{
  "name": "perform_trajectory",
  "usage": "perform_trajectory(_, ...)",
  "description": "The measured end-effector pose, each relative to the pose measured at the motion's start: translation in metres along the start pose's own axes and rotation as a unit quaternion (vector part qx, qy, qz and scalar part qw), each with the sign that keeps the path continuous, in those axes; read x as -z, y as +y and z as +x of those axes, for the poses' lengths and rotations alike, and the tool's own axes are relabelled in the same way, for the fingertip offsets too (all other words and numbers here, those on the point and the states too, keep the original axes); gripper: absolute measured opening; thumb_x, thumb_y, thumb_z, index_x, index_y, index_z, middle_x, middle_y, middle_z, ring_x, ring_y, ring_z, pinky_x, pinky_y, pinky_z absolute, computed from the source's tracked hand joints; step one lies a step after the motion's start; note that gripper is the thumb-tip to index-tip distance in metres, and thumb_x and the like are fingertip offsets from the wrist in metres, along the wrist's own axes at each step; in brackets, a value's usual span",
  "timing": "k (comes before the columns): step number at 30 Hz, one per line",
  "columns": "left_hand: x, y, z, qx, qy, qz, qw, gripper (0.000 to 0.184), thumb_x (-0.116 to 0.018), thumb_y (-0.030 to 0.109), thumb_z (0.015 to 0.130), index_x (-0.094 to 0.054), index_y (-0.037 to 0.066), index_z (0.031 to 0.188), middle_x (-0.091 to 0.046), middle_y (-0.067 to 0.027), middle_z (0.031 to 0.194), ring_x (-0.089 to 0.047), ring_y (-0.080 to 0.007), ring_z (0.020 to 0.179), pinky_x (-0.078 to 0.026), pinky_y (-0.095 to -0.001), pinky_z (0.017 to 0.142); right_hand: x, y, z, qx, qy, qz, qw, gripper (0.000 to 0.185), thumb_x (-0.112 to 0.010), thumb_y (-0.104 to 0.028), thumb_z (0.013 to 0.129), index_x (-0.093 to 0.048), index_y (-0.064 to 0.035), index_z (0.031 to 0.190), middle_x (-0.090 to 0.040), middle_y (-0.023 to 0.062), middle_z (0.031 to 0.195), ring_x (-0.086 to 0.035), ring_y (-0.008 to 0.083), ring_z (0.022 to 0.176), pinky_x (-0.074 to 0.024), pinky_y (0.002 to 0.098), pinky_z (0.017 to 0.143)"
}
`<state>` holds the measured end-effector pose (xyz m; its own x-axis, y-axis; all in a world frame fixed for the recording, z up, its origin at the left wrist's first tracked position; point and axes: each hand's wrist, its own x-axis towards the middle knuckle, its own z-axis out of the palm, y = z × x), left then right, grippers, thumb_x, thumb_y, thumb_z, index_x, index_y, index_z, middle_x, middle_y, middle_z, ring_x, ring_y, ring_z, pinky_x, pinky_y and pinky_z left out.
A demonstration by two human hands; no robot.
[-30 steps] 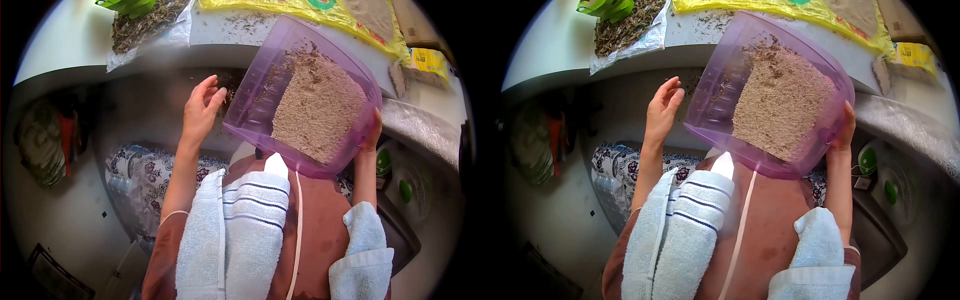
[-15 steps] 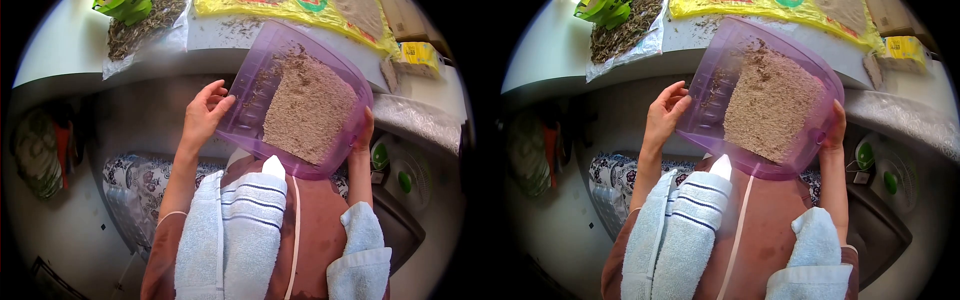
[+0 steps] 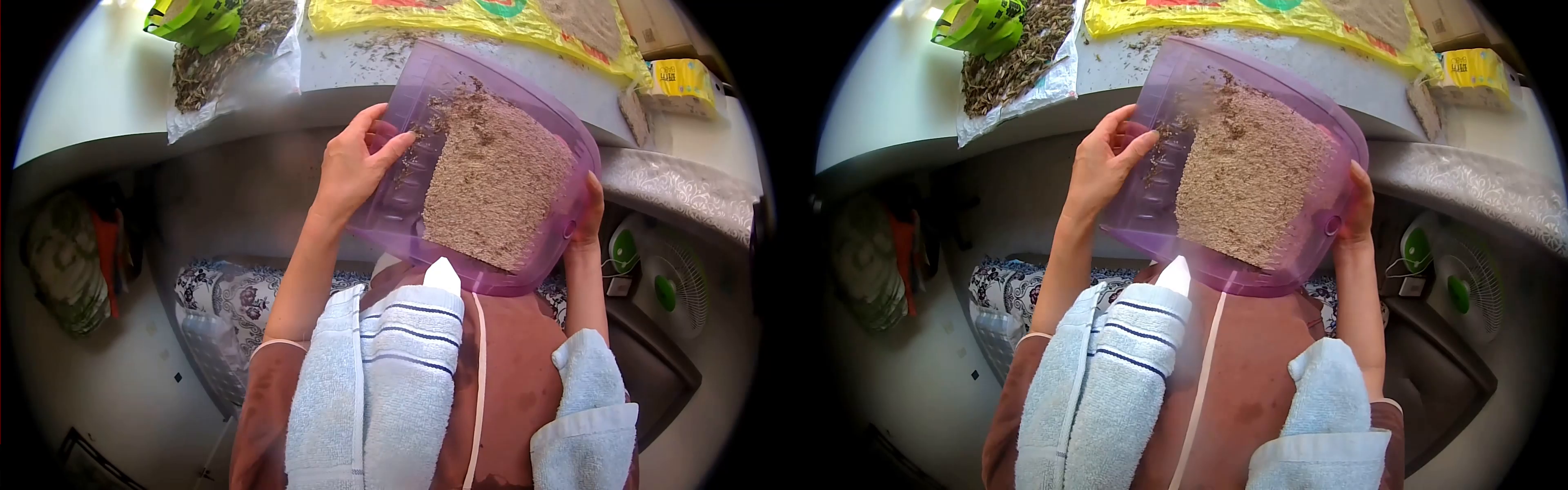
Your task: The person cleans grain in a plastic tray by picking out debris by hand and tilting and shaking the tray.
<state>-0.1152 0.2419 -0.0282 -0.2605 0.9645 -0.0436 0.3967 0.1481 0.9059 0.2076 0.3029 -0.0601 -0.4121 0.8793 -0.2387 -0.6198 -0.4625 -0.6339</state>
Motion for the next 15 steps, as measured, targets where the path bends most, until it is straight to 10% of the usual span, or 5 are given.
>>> perform_trajectory(13,0.025,-0.062,0.02,0.122,-0.035,-0.276,0.953,0.029,-0.056,0.015,0.092,-0.058,-0.005,0.112,-0.064,-0.0139,0.101,-0.064,-0.0163,0.083,-0.053,-0.027,0.07,-0.001,0.007,-0.003,0.02,0.002,-0.014,1.0,0.068,-0.054,-0.038,0.085,-0.035,0.0022,0.137,-0.045,0.0158,0.136,-0.045,0.0269,0.124,-0.0348,0.039,0.105)
perform_trajectory(15,0.036,-0.111,0.006,-0.042,0.039,0.316,0.947,0.038,-0.057,0.013,0.09,-0.05,-0.003,0.124,-0.055,-0.0183,0.12,-0.06,-0.0236,0.101,-0.051,-0.036,0.084,0.007,0.013,-0.005,0.014,0.015,0.012,1.0,0.067,-0.055,-0.038,0.085,-0.037,0.0011,0.136,-0.047,0.0149,0.135,-0.047,0.0269,0.122,-0.0357,0.0392,0.105)
